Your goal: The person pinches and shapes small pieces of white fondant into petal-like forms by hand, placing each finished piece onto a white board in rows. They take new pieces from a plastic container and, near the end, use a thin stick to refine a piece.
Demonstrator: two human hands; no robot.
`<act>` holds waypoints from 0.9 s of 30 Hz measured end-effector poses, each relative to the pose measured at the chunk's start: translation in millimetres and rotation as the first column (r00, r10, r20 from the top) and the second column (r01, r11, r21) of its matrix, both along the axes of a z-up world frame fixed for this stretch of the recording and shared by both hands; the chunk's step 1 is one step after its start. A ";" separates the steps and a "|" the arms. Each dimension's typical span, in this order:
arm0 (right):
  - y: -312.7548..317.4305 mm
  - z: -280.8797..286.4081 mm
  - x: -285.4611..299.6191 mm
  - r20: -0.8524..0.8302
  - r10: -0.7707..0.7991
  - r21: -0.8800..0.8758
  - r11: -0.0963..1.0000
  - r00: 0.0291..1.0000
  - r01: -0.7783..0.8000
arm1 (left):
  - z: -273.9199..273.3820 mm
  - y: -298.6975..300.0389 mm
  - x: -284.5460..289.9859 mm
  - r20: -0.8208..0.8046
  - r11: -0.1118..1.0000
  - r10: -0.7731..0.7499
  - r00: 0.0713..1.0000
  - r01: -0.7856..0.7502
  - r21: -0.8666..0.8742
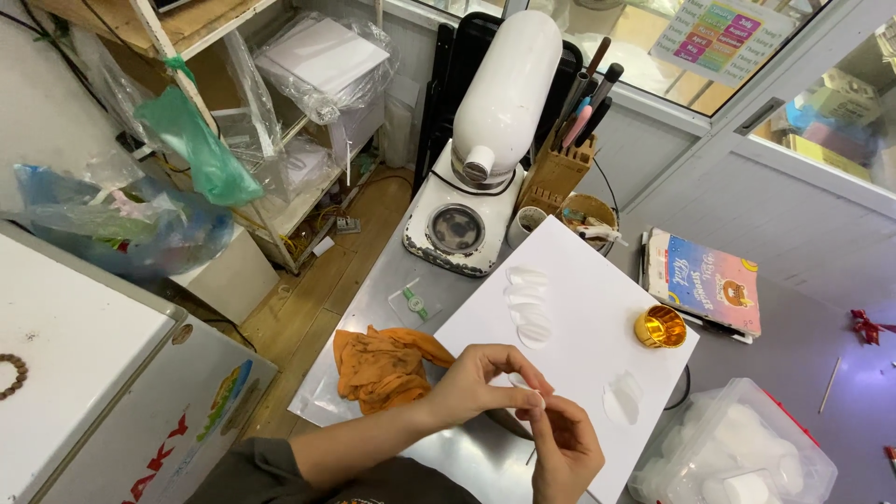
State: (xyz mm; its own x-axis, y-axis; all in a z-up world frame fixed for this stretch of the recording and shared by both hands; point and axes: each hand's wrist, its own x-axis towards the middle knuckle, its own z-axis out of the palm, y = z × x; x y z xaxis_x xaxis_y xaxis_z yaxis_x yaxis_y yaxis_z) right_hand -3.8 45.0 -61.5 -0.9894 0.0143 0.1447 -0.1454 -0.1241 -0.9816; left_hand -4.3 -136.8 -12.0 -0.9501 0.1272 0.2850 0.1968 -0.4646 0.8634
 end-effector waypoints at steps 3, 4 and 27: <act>0.8 32.3 -1.3 -0.091 -0.002 0.130 0.991 0.996 0.014 | 28.8 -21.5 1.2 -0.191 0.838 0.165 0.968 -0.240 -0.490; 2.6 33.0 -2.3 -0.090 -0.003 0.129 0.991 0.996 0.015 | 37.5 -22.2 1.8 -0.191 0.838 0.163 0.968 -0.238 -0.490; 22.0 -14.1 -20.5 0.162 0.137 -0.142 0.983 0.977 -0.114 | 30.4 -19.8 3.0 -0.194 0.813 0.065 0.979 -0.164 -0.559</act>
